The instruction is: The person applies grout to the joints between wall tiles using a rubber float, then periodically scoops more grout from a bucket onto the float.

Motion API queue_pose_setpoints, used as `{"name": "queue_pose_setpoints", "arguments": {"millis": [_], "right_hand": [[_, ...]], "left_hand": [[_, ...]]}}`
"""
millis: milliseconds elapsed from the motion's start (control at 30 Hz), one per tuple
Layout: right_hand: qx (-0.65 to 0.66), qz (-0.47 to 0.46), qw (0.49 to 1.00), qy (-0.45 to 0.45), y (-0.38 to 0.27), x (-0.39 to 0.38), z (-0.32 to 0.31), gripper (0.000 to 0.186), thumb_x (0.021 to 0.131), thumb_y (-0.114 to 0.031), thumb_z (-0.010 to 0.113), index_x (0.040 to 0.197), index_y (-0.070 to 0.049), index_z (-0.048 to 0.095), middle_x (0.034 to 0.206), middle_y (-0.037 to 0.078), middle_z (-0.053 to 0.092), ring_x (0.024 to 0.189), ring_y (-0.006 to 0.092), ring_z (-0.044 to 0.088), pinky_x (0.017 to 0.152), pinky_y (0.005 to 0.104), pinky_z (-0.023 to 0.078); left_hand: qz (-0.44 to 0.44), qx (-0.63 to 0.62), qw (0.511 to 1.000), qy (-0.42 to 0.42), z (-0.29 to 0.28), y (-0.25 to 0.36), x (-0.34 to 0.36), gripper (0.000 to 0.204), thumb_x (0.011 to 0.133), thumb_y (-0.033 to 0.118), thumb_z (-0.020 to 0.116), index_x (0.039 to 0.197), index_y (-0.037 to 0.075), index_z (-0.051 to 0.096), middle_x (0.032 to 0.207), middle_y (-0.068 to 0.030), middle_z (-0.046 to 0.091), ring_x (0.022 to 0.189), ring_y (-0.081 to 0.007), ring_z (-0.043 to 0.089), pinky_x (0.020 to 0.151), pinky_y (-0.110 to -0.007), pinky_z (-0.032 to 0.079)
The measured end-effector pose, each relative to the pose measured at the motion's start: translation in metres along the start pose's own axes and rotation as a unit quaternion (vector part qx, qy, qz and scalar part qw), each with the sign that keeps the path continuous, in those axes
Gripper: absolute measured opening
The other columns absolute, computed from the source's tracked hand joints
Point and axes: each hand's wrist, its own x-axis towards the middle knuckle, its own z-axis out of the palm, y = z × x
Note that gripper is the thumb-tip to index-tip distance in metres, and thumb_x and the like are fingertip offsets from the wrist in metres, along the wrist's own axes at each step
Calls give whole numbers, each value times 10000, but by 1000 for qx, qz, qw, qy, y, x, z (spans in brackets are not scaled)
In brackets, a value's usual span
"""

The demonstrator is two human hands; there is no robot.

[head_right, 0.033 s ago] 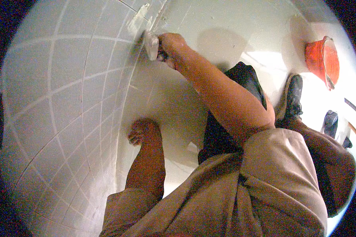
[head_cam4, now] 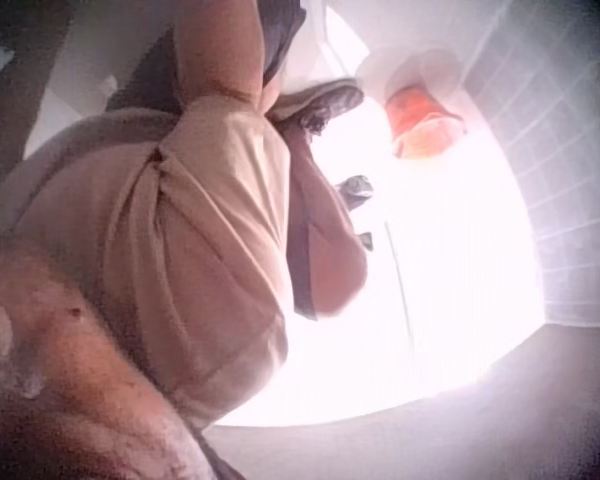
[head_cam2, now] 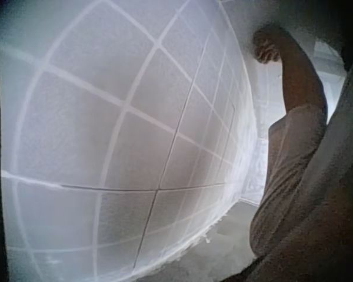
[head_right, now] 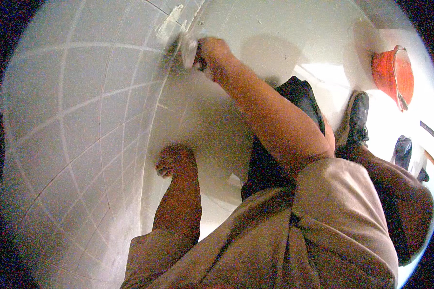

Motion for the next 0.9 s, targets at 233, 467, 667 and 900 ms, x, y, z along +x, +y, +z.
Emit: {"name": "queue_pose_setpoints", "arguments": {"millis": [233,467,667,900], "right_hand": [[105,39,993,-35,-21,3,6,221,959,-111,383,955,-8,578,734,51,506,543,147,456,389,273,331],[192,50,980,-24,-31,43,-18,226,944,-96,336,945,-55,558,737,41,509,522,124,420,379,250,329],[217,31,975,-29,-29,-1,7,241,960,-128,339,959,-40,563,765,54,528,521,137,457,361,242,308],[79,71,993,-50,-27,9,-6,235,965,-128,346,898,-61,561,691,24,501,453,109,396,333,249,313]], "left_hand": [[-5,-84,989,-122,7,-6,21,311,967,341,361,1142,111,478,1118,-138,462,1022,-282,467,857,-437,376],[150,-87,969,-177,-38,-10,6,555,996,375,337,1441,46,392,1453,-297,375,1264,-530,401,1016,-620,327],[10,55,980,191,-23,-21,14,180,931,287,476,918,122,546,789,-36,484,726,-132,533,632,-306,444],[-34,1,999,32,9,3,6,204,944,298,467,900,128,570,772,-40,509,691,-126,541,626,-291,455]]}}
